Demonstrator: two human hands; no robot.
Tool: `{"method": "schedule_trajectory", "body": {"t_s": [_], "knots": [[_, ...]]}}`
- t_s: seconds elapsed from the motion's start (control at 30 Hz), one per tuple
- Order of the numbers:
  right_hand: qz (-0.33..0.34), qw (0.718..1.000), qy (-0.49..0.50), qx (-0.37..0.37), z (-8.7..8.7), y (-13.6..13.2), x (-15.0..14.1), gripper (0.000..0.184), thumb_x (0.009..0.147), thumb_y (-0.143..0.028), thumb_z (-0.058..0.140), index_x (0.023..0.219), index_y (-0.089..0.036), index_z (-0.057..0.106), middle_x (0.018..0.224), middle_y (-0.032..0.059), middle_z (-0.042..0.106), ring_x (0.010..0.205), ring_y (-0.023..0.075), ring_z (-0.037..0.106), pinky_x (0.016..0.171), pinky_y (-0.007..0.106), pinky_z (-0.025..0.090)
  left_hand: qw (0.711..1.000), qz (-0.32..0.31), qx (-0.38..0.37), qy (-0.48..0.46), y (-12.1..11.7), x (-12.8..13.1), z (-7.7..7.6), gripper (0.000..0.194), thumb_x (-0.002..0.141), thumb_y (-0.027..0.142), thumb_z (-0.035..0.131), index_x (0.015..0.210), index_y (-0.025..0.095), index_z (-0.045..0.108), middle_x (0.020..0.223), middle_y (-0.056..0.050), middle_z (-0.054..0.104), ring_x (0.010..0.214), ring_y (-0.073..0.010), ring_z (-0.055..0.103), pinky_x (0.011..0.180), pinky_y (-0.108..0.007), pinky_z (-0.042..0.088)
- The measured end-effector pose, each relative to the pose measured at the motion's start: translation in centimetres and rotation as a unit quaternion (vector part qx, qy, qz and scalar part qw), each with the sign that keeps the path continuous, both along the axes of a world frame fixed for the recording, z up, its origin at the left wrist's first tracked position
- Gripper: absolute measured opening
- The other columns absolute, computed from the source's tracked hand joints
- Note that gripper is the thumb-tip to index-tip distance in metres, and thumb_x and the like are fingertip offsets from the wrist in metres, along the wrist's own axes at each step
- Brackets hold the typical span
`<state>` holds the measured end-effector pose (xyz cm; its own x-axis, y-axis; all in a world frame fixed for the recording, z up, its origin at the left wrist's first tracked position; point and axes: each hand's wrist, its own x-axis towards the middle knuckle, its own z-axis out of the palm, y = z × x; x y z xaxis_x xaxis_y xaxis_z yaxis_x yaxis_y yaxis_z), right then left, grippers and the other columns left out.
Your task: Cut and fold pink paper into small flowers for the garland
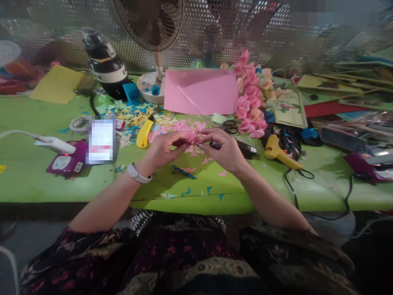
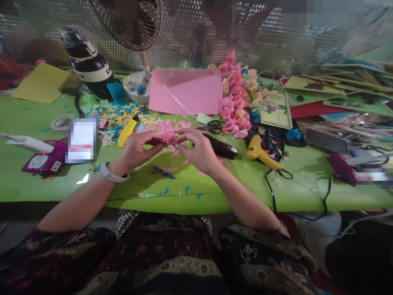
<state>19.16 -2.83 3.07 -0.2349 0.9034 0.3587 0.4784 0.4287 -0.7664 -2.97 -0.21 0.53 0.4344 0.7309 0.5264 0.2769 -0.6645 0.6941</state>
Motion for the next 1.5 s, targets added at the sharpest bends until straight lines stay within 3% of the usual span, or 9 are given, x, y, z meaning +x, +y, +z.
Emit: {"method": "schedule_trajectory", "body": {"t_s": [0.8, 1.5], "knots": [[-0.013, 0.999, 0.012, 0.036, -0.6, 0.1, -0.2, 0.005, 0.083, -0.022, 0.071, 0.079, -0.023, 0.069, 0.107, 0.0061, 0.075, 0.107, 0.0246, 0.069, 0.096, 0.048, 0.053, 0.995, 0.014, 0.098, -0.005, -0.2, 0.4, 0.1, 0.009, 0.092, 0.019, 0.066, 0.099, 0.015, 0.072, 0.089, -0.004, 0.078, 0.073, -0.0117, 0.074, 0.069, -0.021, 0.062], [-0.025, 0.999, 0.036, 0.004, -0.8, -0.3, -0.6, 0.017, 0.083, -0.027, 0.07, 0.089, -0.024, 0.055, 0.097, 0.0056, 0.071, 0.098, 0.0243, 0.069, 0.091, 0.047, 0.056, 0.995, -0.006, 0.097, 0.014, -0.4, 0.5, -1.0, 0.012, 0.095, 0.025, 0.065, 0.102, 0.017, 0.069, 0.092, -0.004, 0.077, 0.076, -0.0129, 0.074, 0.071, -0.025, 0.062]]}}
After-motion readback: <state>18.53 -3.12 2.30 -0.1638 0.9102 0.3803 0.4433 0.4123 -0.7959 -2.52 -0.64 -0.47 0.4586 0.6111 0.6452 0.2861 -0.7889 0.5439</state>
